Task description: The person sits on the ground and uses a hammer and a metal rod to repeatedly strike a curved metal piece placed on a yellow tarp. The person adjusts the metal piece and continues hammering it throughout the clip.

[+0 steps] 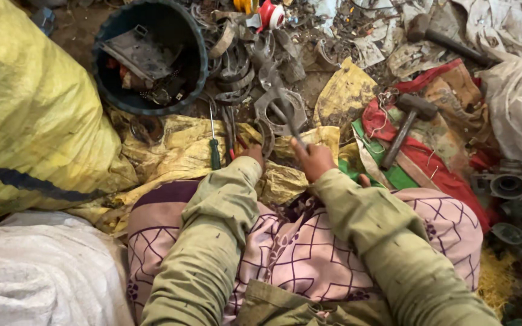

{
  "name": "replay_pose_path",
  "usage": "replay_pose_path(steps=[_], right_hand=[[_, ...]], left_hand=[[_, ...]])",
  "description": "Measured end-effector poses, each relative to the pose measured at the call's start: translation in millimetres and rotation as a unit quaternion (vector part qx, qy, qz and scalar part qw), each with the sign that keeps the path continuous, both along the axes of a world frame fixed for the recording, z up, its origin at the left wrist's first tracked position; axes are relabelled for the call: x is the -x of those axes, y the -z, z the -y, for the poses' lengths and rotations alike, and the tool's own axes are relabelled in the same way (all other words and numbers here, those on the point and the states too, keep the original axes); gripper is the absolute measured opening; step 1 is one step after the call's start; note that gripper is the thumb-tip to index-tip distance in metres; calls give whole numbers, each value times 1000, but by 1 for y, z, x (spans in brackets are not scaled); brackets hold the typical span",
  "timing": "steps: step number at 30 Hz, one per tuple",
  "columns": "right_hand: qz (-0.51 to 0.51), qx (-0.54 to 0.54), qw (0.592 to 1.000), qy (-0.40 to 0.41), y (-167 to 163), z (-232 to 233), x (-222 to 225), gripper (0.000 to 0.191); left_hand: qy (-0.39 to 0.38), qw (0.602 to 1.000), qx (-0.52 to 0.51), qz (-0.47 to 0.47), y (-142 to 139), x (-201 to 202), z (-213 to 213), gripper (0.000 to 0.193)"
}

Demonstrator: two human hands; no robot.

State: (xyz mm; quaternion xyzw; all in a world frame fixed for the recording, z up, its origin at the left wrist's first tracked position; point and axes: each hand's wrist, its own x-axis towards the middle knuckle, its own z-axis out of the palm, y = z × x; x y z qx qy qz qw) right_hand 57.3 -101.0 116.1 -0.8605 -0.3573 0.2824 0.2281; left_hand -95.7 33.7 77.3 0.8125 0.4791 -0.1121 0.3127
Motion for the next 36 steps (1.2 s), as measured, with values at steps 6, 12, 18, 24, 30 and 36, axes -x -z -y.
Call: replay_pose_path(steps=[6,12,18,24,30,36], right_hand=[[3,-118,990,75,-9,8,14,71],[53,69,994,-61,29,3,22,70],[38,-94,995,20,-2,9,12,70],[85,-21,995,-38,36,5,13,73],[44,-7,999,-13,25,-1,9,78],[-37,-60,997,36,5,5,21,73]], left_hand=[[50,996,-24,64,-9,-1,-1,70],[30,998,-15,51,-12,2,8,51],[8,993,-3,121,-10,5,0,49],[53,996,-4,66,-6,-2,-3,54],[15,994,-3,108,-7,4,0,46],[21,997,7,80,-8,0,-2,60]])
